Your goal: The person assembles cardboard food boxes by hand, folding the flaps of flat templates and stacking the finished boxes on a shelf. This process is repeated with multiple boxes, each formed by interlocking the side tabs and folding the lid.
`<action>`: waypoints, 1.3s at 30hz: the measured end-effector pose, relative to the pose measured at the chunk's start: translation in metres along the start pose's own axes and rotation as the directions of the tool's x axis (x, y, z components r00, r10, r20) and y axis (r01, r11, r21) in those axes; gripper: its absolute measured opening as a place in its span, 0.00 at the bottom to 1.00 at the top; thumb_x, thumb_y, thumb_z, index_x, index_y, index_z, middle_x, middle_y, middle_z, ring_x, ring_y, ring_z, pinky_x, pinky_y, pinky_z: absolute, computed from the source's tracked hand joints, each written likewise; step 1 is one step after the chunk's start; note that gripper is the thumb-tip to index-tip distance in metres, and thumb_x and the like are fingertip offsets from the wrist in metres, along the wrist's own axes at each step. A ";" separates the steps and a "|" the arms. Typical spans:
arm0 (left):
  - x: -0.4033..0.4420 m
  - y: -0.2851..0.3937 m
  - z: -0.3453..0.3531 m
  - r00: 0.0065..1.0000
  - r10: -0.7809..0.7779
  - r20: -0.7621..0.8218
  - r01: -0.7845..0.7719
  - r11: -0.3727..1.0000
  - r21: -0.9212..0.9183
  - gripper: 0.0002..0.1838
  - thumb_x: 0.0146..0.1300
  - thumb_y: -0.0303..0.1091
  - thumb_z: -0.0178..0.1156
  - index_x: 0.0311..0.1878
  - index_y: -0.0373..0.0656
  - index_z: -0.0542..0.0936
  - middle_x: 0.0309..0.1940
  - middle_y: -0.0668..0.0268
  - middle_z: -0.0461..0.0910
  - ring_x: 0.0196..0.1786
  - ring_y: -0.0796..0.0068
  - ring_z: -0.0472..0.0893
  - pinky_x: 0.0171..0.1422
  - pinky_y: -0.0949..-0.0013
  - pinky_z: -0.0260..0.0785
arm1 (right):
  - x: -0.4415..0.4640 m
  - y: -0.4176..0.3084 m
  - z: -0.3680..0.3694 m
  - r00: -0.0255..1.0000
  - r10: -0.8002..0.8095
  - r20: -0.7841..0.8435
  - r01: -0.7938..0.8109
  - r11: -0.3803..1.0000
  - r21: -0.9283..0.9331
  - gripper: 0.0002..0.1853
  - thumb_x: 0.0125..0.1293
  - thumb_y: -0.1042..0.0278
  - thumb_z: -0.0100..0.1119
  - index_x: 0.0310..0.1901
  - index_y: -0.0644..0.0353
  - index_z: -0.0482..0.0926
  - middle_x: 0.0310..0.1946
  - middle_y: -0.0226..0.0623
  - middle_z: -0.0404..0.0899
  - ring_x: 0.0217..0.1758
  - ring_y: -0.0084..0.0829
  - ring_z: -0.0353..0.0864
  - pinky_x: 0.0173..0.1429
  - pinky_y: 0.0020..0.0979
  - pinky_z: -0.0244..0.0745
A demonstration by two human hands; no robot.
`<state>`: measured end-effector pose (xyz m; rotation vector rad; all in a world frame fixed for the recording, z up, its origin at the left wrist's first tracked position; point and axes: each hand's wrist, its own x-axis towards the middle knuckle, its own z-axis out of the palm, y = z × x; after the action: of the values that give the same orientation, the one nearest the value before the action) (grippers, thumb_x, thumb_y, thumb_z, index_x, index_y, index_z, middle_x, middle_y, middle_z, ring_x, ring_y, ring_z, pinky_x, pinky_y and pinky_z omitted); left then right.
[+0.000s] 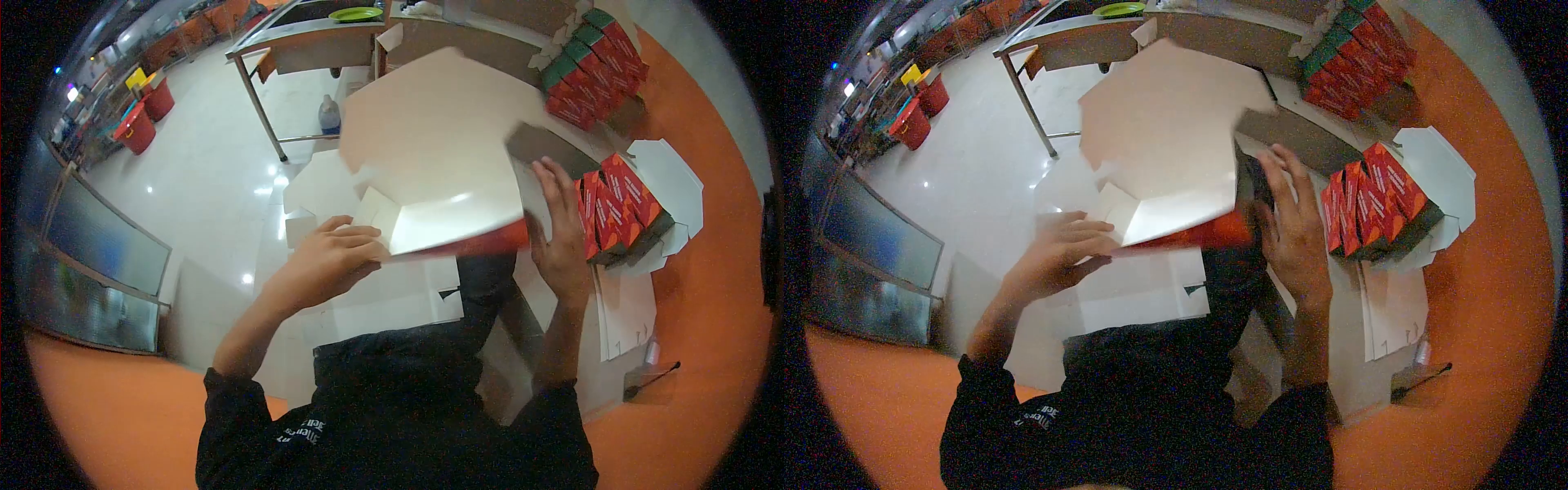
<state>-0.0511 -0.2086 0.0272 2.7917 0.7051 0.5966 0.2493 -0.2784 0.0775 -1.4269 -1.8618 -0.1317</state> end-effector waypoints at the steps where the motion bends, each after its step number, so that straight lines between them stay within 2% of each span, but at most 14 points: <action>1: 0.004 0.004 0.004 0.999 -0.020 -0.039 0.021 1.000 0.018 0.10 0.54 0.34 0.65 0.40 0.48 0.78 0.43 0.67 0.81 0.52 0.65 0.78 0.66 0.54 0.61 | 0.000 -0.001 0.004 0.998 0.012 -0.060 -0.015 0.998 -0.054 0.30 0.55 0.81 0.56 0.62 0.57 0.66 0.64 0.45 0.62 0.66 0.47 0.63 0.68 0.41 0.61; 3: 0.014 0.014 0.006 0.999 -0.044 -0.012 0.044 0.998 0.048 0.09 0.56 0.35 0.63 0.38 0.45 0.77 0.38 0.64 0.82 0.46 0.65 0.80 0.58 0.59 0.65 | -0.003 -0.018 0.013 0.992 -0.012 -0.124 0.005 0.998 -0.058 0.28 0.57 0.80 0.57 0.61 0.61 0.66 0.63 0.47 0.64 0.64 0.47 0.66 0.66 0.41 0.64; 5: 0.024 0.019 0.012 0.995 0.024 -0.094 -0.021 0.999 0.034 0.10 0.57 0.37 0.62 0.36 0.41 0.77 0.32 0.61 0.81 0.38 0.63 0.81 0.48 0.61 0.67 | -0.010 -0.045 0.027 0.955 -0.292 0.052 0.288 0.955 0.065 0.29 0.57 0.70 0.63 0.61 0.60 0.67 0.61 0.48 0.67 0.62 0.46 0.70 0.59 0.39 0.72; 7: 0.031 0.024 0.013 0.994 -0.009 -0.112 0.008 1.000 -0.008 0.10 0.55 0.37 0.63 0.34 0.41 0.77 0.31 0.60 0.81 0.36 0.62 0.81 0.45 0.61 0.69 | -0.019 -0.064 0.053 0.934 -0.249 0.256 0.187 0.952 0.244 0.31 0.56 0.64 0.65 0.61 0.60 0.66 0.60 0.46 0.67 0.53 0.44 0.77 0.46 0.33 0.80; 10: 0.034 0.028 0.014 0.986 -0.123 -0.114 0.101 0.979 -0.179 0.12 0.53 0.37 0.66 0.32 0.40 0.78 0.31 0.59 0.81 0.35 0.60 0.82 0.41 0.62 0.71 | -0.016 -0.050 0.066 0.949 -0.180 0.257 0.108 0.957 0.271 0.32 0.54 0.62 0.66 0.60 0.60 0.66 0.50 0.44 0.71 0.47 0.43 0.78 0.46 0.35 0.79; 12: 0.035 0.020 0.009 0.962 -0.267 -0.058 0.221 0.886 -0.408 0.13 0.50 0.36 0.69 0.34 0.39 0.78 0.31 0.59 0.81 0.35 0.60 0.82 0.39 0.62 0.72 | -0.016 -0.037 0.069 0.968 -0.179 0.179 0.126 0.954 0.271 0.29 0.52 0.62 0.68 0.56 0.58 0.71 0.40 0.41 0.70 0.39 0.41 0.77 0.43 0.36 0.77; 13: 0.035 0.009 0.016 0.966 -0.233 -0.115 0.147 0.855 -0.498 0.17 0.47 0.34 0.72 0.38 0.39 0.79 0.32 0.58 0.82 0.34 0.62 0.83 0.37 0.64 0.73 | -0.017 -0.030 0.068 0.968 -0.189 0.165 0.147 0.961 0.236 0.27 0.52 0.62 0.68 0.54 0.57 0.72 0.39 0.40 0.70 0.38 0.40 0.77 0.43 0.36 0.76; 17: 0.036 -0.010 0.013 0.995 -0.056 -0.078 0.009 0.863 -0.505 0.12 0.54 0.30 0.67 0.40 0.35 0.79 0.33 0.57 0.82 0.35 0.66 0.82 0.43 0.66 0.73 | -0.013 -0.019 0.062 0.991 -0.118 0.070 0.103 0.976 0.189 0.17 0.51 0.64 0.69 0.44 0.55 0.78 0.34 0.37 0.69 0.35 0.36 0.75 0.39 0.34 0.74; 21: 0.042 -0.012 0.015 0.975 -0.069 0.211 0.166 0.859 -0.485 0.11 0.61 0.23 0.56 0.47 0.36 0.77 0.38 0.60 0.81 0.40 0.67 0.81 0.47 0.66 0.73 | -0.008 -0.017 0.065 0.987 -0.162 -0.013 0.162 0.971 0.174 0.16 0.51 0.68 0.69 0.43 0.58 0.79 0.33 0.37 0.71 0.35 0.36 0.75 0.38 0.33 0.74; 24: 0.049 -0.020 0.031 0.997 -0.050 0.065 0.081 0.716 -0.694 0.10 0.62 0.23 0.55 0.47 0.35 0.77 0.34 0.60 0.82 0.38 0.69 0.81 0.45 0.66 0.73 | -0.004 -0.019 0.065 0.970 -0.238 -0.056 0.243 0.965 0.098 0.16 0.51 0.70 0.68 0.43 0.59 0.79 0.34 0.36 0.72 0.35 0.36 0.75 0.37 0.33 0.73; 27: 0.049 -0.021 0.031 0.983 -0.115 0.143 0.180 0.463 -0.868 0.09 0.63 0.24 0.54 0.45 0.34 0.77 0.33 0.58 0.81 0.36 0.72 0.79 0.44 0.66 0.73 | 0.001 -0.018 0.060 0.961 -0.252 -0.112 0.260 0.964 0.055 0.16 0.50 0.71 0.68 0.43 0.59 0.80 0.34 0.36 0.73 0.35 0.36 0.75 0.37 0.33 0.73; 30: 0.055 -0.015 0.020 0.945 -0.086 0.314 0.284 0.691 -0.665 0.09 0.62 0.23 0.53 0.44 0.32 0.76 0.34 0.56 0.80 0.38 0.73 0.78 0.45 0.65 0.73 | 0.003 -0.019 0.057 0.960 -0.263 -0.099 0.265 0.964 0.013 0.16 0.50 0.72 0.67 0.43 0.59 0.80 0.34 0.35 0.73 0.35 0.35 0.75 0.37 0.33 0.73; 34: 0.062 -0.020 0.039 0.982 -0.092 0.165 0.187 0.571 -0.800 0.09 0.66 0.25 0.53 0.47 0.31 0.74 0.35 0.58 0.80 0.39 0.76 0.76 0.46 0.68 0.71 | 0.006 -0.021 0.055 0.948 -0.318 -0.026 0.314 0.943 -0.109 0.15 0.50 0.74 0.65 0.42 0.59 0.80 0.35 0.34 0.73 0.36 0.34 0.74 0.38 0.33 0.74; 39: 0.068 -0.013 0.032 0.985 -0.051 0.167 0.155 0.701 -0.697 0.10 0.64 0.23 0.53 0.47 0.31 0.75 0.36 0.57 0.80 0.39 0.74 0.77 0.47 0.68 0.71 | 0.006 -0.017 0.047 0.925 -0.374 0.074 0.379 0.921 -0.091 0.17 0.46 0.75 0.63 0.42 0.57 0.80 0.37 0.33 0.73 0.37 0.34 0.73 0.40 0.32 0.74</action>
<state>0.0120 -0.1670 0.0179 2.0250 0.4590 0.5066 0.2103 -0.2561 0.0549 -1.1306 -2.1879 -0.3873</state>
